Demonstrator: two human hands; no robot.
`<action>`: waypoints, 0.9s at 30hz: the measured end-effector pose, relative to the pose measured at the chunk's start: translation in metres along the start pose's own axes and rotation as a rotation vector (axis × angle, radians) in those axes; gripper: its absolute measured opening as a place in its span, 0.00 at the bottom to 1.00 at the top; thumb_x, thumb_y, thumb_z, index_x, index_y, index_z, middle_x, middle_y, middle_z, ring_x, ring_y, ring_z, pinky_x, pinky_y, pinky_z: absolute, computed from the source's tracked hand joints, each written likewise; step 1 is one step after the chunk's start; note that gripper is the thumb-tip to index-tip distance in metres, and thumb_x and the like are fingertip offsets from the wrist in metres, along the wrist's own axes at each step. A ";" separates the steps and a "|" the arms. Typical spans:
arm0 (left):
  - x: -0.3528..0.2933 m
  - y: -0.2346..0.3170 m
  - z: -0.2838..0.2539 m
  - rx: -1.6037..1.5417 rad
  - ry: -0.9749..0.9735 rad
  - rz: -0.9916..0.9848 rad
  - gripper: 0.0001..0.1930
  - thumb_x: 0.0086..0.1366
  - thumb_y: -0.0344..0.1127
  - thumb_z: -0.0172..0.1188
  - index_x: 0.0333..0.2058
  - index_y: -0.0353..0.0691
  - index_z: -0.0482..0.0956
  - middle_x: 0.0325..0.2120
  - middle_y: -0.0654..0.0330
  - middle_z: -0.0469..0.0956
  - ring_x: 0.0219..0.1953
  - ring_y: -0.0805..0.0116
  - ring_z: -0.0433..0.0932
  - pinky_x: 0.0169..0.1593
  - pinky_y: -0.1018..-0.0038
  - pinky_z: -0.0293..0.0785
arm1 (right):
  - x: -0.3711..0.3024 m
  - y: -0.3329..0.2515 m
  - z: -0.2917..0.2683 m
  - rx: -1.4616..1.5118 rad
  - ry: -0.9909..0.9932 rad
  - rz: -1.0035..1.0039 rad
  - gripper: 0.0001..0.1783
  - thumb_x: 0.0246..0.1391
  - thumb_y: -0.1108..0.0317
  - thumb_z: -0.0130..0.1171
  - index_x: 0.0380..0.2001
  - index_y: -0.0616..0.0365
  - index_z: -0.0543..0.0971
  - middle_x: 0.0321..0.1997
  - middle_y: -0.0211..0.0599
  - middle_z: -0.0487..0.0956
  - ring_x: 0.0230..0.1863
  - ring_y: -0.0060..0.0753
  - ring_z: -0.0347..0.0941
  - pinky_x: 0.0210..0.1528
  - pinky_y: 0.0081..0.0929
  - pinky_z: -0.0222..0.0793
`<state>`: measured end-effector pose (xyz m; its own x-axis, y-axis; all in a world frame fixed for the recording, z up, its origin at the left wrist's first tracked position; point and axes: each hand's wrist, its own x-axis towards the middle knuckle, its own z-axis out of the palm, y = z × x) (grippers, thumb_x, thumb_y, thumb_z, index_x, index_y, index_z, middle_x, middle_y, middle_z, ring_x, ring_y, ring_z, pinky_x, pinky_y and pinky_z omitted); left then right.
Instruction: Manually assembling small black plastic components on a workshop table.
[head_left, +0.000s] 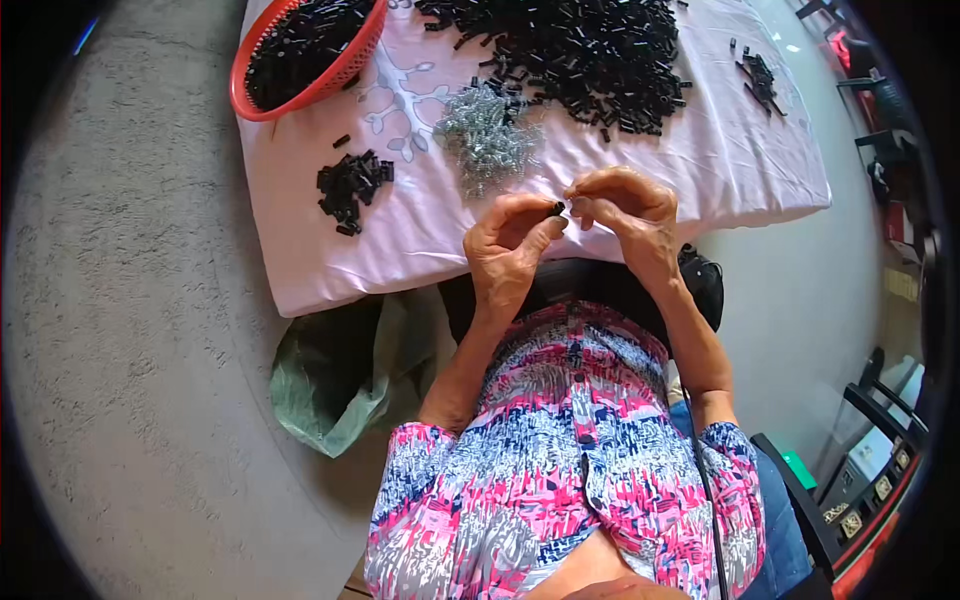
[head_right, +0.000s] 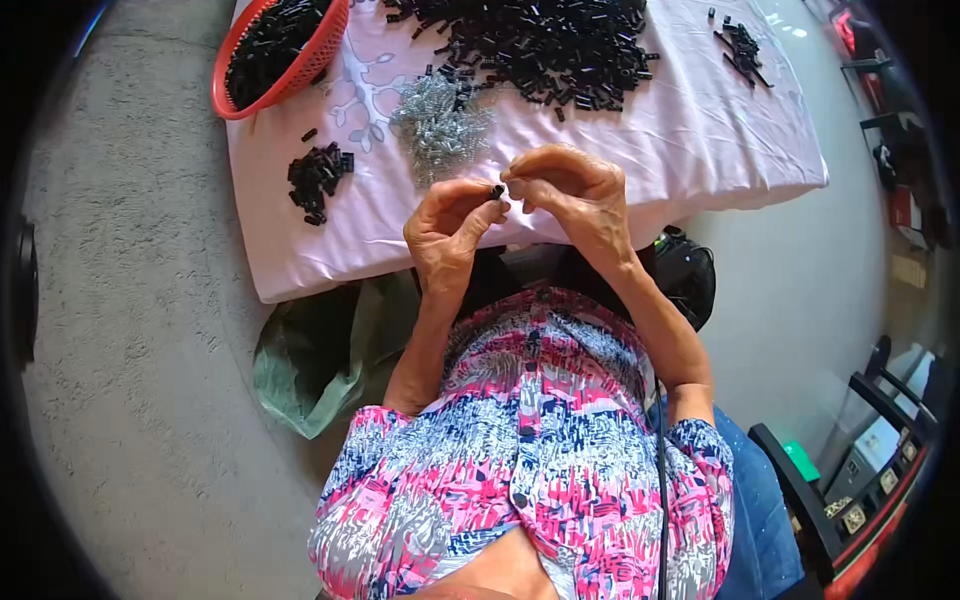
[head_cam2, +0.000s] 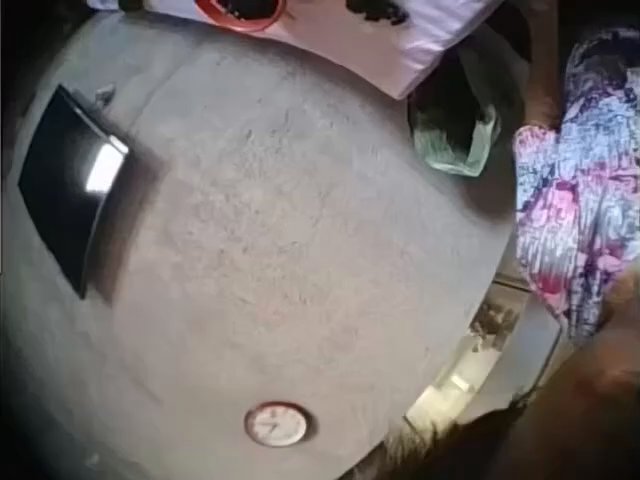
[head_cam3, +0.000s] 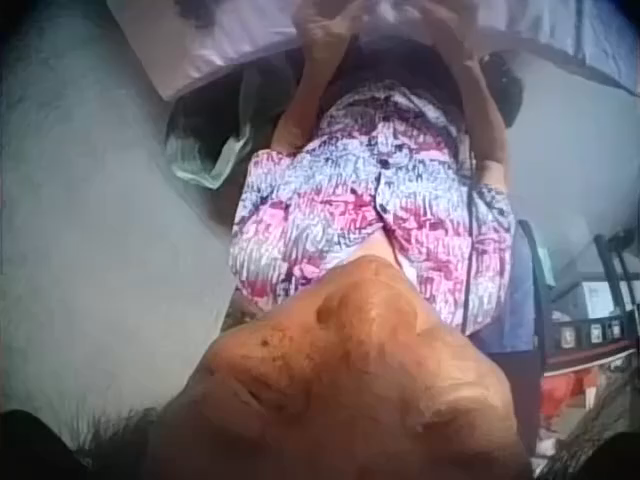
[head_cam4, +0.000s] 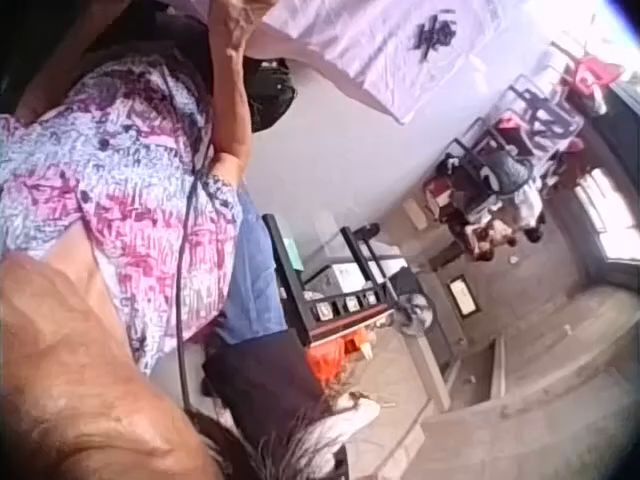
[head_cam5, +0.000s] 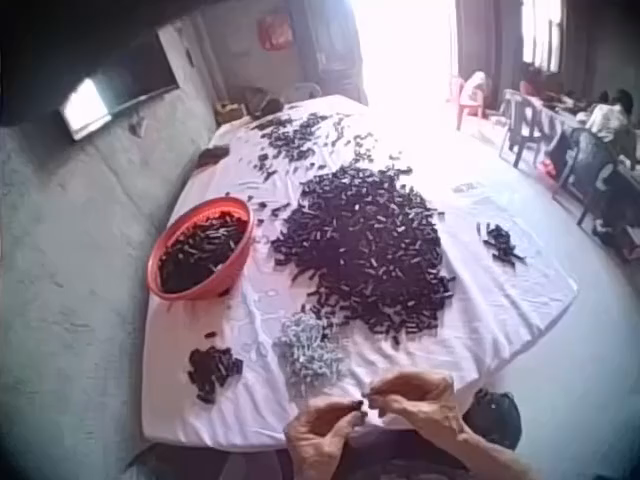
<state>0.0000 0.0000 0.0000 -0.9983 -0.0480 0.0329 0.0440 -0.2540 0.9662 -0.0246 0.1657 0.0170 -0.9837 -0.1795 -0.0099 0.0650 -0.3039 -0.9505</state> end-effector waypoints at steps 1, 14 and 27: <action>0.000 0.002 0.002 -0.065 -0.014 -0.012 0.11 0.59 0.20 0.65 0.41 0.35 0.79 0.35 0.59 0.82 0.36 0.73 0.81 0.41 0.77 0.80 | -0.002 -0.001 0.002 0.016 0.022 -0.024 0.08 0.52 0.81 0.62 0.38 0.66 0.81 0.41 0.40 0.82 0.36 0.24 0.78 0.36 0.19 0.74; -0.003 0.004 0.021 -0.235 -0.128 -0.046 0.10 0.60 0.17 0.62 0.40 0.30 0.78 0.36 0.54 0.81 0.37 0.69 0.82 0.42 0.74 0.83 | -0.015 -0.007 -0.014 -0.049 0.012 -0.164 0.07 0.53 0.84 0.60 0.37 0.67 0.80 0.39 0.35 0.80 0.39 0.23 0.77 0.40 0.19 0.74; 0.003 0.004 0.025 -0.290 -0.126 -0.135 0.08 0.61 0.18 0.61 0.39 0.29 0.78 0.35 0.55 0.81 0.37 0.68 0.82 0.40 0.74 0.84 | -0.017 -0.027 -0.010 -0.633 -0.015 -0.505 0.11 0.44 0.83 0.63 0.34 0.64 0.81 0.38 0.41 0.81 0.36 0.33 0.80 0.38 0.26 0.75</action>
<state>-0.0033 0.0231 0.0109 -0.9919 0.1198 -0.0413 -0.0977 -0.5151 0.8515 -0.0115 0.1867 0.0399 -0.8664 -0.1762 0.4672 -0.4979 0.2344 -0.8349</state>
